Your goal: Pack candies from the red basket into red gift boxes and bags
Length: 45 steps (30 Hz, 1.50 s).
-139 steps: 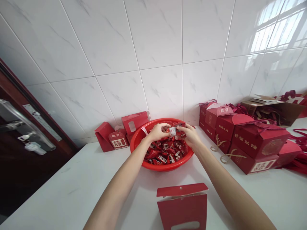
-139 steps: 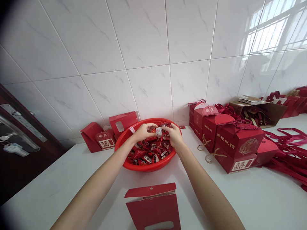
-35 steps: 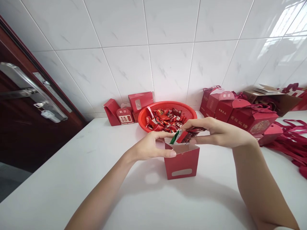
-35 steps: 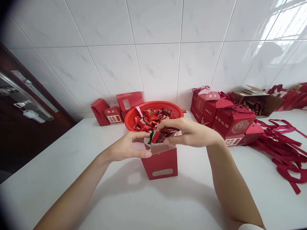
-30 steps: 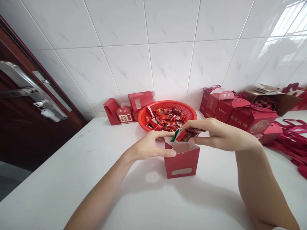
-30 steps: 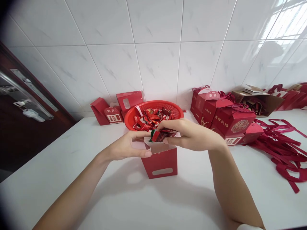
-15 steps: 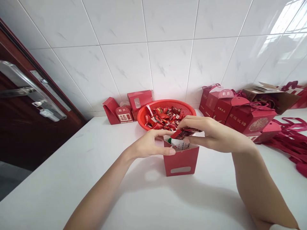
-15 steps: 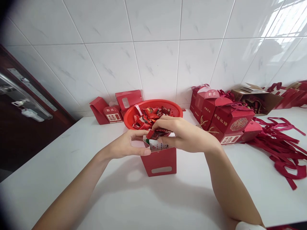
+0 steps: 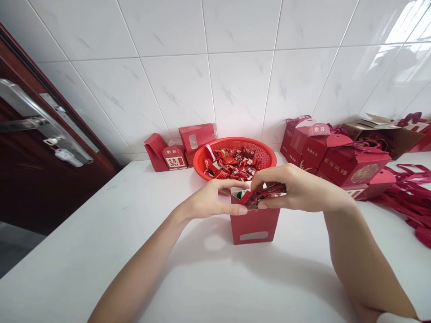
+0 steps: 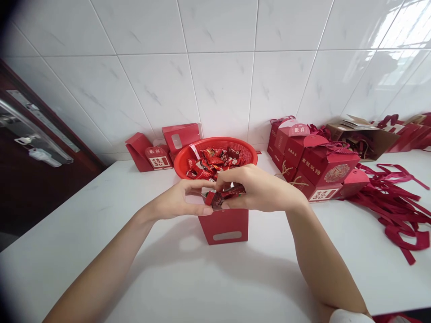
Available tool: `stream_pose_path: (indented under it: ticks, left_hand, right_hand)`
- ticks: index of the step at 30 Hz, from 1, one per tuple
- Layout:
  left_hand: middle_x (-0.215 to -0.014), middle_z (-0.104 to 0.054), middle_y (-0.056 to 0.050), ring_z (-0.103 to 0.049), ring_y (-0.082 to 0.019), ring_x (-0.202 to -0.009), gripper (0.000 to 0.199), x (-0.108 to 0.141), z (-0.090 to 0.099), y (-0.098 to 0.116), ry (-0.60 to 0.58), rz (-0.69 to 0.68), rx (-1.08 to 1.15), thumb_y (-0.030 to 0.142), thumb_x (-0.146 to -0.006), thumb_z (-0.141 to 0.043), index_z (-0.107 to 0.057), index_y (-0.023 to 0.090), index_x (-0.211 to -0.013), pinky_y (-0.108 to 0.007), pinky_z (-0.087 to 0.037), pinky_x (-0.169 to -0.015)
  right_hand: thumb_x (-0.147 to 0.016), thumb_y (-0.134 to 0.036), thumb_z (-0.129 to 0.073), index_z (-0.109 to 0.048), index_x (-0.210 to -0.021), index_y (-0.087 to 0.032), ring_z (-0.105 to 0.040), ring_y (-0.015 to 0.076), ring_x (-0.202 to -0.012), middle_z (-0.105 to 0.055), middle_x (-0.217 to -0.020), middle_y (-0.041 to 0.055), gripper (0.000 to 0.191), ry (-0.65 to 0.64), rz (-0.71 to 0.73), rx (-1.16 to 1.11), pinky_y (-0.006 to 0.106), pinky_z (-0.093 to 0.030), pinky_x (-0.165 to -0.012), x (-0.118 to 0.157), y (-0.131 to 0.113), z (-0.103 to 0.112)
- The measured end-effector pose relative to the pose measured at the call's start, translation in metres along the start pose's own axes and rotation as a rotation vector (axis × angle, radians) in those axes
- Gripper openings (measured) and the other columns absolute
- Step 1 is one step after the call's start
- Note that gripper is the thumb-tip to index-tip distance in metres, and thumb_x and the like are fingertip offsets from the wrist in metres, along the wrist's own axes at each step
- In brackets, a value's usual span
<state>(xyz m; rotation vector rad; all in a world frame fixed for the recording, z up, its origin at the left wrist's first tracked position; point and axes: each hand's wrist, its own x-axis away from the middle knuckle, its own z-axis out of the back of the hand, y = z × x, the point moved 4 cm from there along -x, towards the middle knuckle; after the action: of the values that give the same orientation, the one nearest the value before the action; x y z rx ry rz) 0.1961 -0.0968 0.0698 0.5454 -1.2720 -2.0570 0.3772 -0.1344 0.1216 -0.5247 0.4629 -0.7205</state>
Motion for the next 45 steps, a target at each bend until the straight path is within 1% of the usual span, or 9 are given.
stream_pose_path:
  ticks: [7,10,13,19,23,27,33,39,45]
  left_hand:
    - [-0.124,-0.07,-0.005,-0.068,-0.023,-0.099,0.058,0.0,0.0,-0.002,-0.009,0.03,0.013,0.035,-0.072,-0.083,-0.068,0.023,-0.127,-0.036,-0.054,-0.092]
    - [-0.126,-0.069,-0.004,-0.067,-0.023,-0.103,0.054,0.001,-0.001,-0.002,-0.008,0.02,0.021,0.033,-0.073,-0.083,-0.069,0.025,-0.125,-0.037,-0.053,-0.095]
    - [-0.127,-0.069,-0.005,-0.066,-0.025,-0.107,0.054,0.0,-0.001,0.0,0.01,-0.006,0.033,0.033,-0.073,-0.083,-0.07,0.024,-0.124,-0.038,-0.052,-0.098]
    - [-0.13,-0.068,-0.005,-0.067,-0.025,-0.106,0.054,0.0,-0.003,0.005,-0.026,-0.031,0.06,0.03,-0.075,-0.081,-0.069,0.024,-0.127,-0.041,-0.051,-0.1]
    - [-0.119,-0.073,-0.004,-0.067,-0.026,-0.108,0.048,0.0,-0.003,0.005,-0.042,-0.036,0.063,0.031,-0.076,-0.081,-0.071,0.023,-0.123,-0.04,-0.05,-0.101]
    - [-0.125,-0.07,-0.005,-0.065,-0.026,-0.11,0.048,0.001,-0.002,0.004,-0.025,-0.023,0.03,0.031,-0.075,-0.081,-0.072,0.023,-0.121,-0.039,-0.049,-0.1]
    - [-0.123,-0.071,-0.006,-0.068,-0.025,-0.103,0.057,0.001,-0.001,-0.002,-0.009,0.025,0.008,0.035,-0.072,-0.083,-0.068,0.023,-0.126,-0.037,-0.054,-0.093]
    - [-0.124,-0.071,-0.008,-0.067,-0.028,-0.11,0.061,0.0,0.0,-0.003,-0.021,0.026,0.014,0.038,-0.072,-0.083,-0.067,0.022,-0.129,-0.041,-0.051,-0.1]
    - [-0.133,-0.067,-0.006,-0.066,-0.027,-0.111,0.056,0.0,-0.001,-0.004,-0.019,0.014,-0.016,0.039,-0.075,-0.081,-0.068,0.024,-0.127,-0.04,-0.053,-0.097]
  right_hand:
    - [-0.086,-0.031,-0.069,-0.066,-0.091,-0.019,-0.052,0.0103,-0.059,-0.062,-0.071,-0.0016,0.013,0.076,-0.039,-0.02,0.023,-0.039,-0.054,0.0,0.002,0.002]
    - [-0.089,-0.031,-0.064,-0.061,-0.085,-0.018,-0.046,0.0092,-0.055,-0.056,-0.066,-0.0027,0.013,0.195,-0.035,-0.111,0.023,-0.035,-0.05,0.001,-0.001,0.005]
    - [-0.091,-0.033,-0.061,-0.058,-0.081,-0.018,-0.044,0.0091,-0.051,-0.052,-0.059,-0.0039,0.018,0.225,-0.044,-0.234,0.023,-0.033,-0.047,-0.001,-0.001,0.001]
    - [-0.09,-0.036,-0.066,-0.067,-0.087,-0.019,-0.06,0.0156,-0.078,-0.069,-0.084,0.0031,0.018,0.25,0.075,-0.209,0.027,-0.047,-0.068,-0.008,-0.004,-0.006]
    - [-0.088,-0.03,-0.067,-0.07,-0.088,-0.02,-0.063,0.0162,-0.078,-0.072,-0.083,0.002,0.011,0.17,0.035,-0.237,0.029,-0.05,-0.073,-0.009,-0.004,-0.008]
    - [-0.086,-0.027,-0.069,-0.071,-0.089,-0.021,-0.066,0.0171,-0.084,-0.074,-0.088,0.0015,0.007,0.124,0.011,-0.17,0.03,-0.05,-0.079,-0.006,-0.004,-0.006]
    - [-0.09,-0.026,-0.062,-0.073,-0.092,-0.021,-0.067,0.0177,-0.08,-0.075,-0.09,0.0037,0.012,0.148,-0.005,0.043,0.029,-0.05,-0.071,0.003,0.0,0.003]
    - [-0.095,-0.029,-0.057,-0.077,-0.095,-0.024,-0.064,0.0166,-0.07,-0.074,-0.081,0.0032,0.021,-0.094,0.085,0.083,0.028,-0.048,-0.065,0.005,-0.004,-0.009]
    - [-0.099,-0.032,-0.05,-0.076,-0.1,-0.021,-0.064,0.0142,-0.07,-0.074,-0.087,0.0046,0.028,-0.041,0.022,0.146,0.025,-0.047,-0.064,0.01,-0.012,-0.001]
